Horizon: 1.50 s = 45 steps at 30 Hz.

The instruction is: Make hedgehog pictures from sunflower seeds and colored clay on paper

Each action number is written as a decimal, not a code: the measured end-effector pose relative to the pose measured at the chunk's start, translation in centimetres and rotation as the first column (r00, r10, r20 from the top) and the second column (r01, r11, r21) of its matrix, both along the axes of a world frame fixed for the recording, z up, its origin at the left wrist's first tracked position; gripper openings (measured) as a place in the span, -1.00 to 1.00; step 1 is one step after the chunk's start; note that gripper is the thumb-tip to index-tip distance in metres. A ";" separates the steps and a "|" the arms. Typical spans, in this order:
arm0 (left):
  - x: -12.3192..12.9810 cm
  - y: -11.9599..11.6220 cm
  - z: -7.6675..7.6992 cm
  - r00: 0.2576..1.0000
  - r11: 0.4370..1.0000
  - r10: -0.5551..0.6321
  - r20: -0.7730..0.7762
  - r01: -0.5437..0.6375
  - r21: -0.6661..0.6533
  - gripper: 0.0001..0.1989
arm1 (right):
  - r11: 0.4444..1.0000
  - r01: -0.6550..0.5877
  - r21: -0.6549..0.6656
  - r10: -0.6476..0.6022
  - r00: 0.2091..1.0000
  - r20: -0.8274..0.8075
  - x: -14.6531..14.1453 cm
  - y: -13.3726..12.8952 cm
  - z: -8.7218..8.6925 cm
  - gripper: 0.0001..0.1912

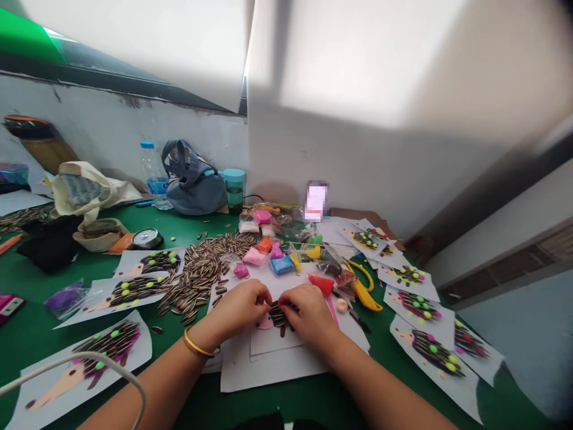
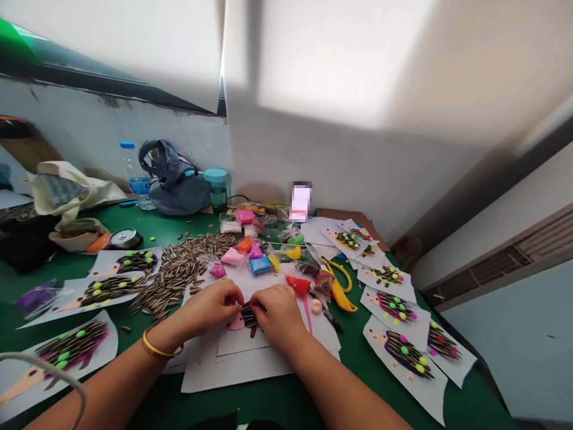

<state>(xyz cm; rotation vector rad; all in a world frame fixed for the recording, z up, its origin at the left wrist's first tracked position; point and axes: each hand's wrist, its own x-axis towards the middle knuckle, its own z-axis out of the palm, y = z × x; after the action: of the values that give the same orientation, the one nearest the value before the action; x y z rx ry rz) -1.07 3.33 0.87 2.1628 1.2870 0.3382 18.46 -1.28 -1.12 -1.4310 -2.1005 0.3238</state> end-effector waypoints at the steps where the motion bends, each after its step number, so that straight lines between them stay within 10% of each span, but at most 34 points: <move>1: 0.0 0.0 0.0 1.000 1.000 -0.001 -0.015 0.001 0.011 -0.81 | 1.000 0.001 0.001 -0.001 1.000 0.002 -0.1 0.0 0.0 -0.90; 45: 0.3 -0.3 -0.3 0.997 0.999 -0.022 -0.072 0.024 0.023 -0.81 | 1.000 0.014 0.027 -0.015 1.000 0.026 -0.6 0.0 -0.2 -0.93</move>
<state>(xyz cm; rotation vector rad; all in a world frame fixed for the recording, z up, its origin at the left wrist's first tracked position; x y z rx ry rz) -0.73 3.00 0.59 2.2262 1.3022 0.2696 17.84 -1.29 -1.29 -1.4420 -2.1069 0.2716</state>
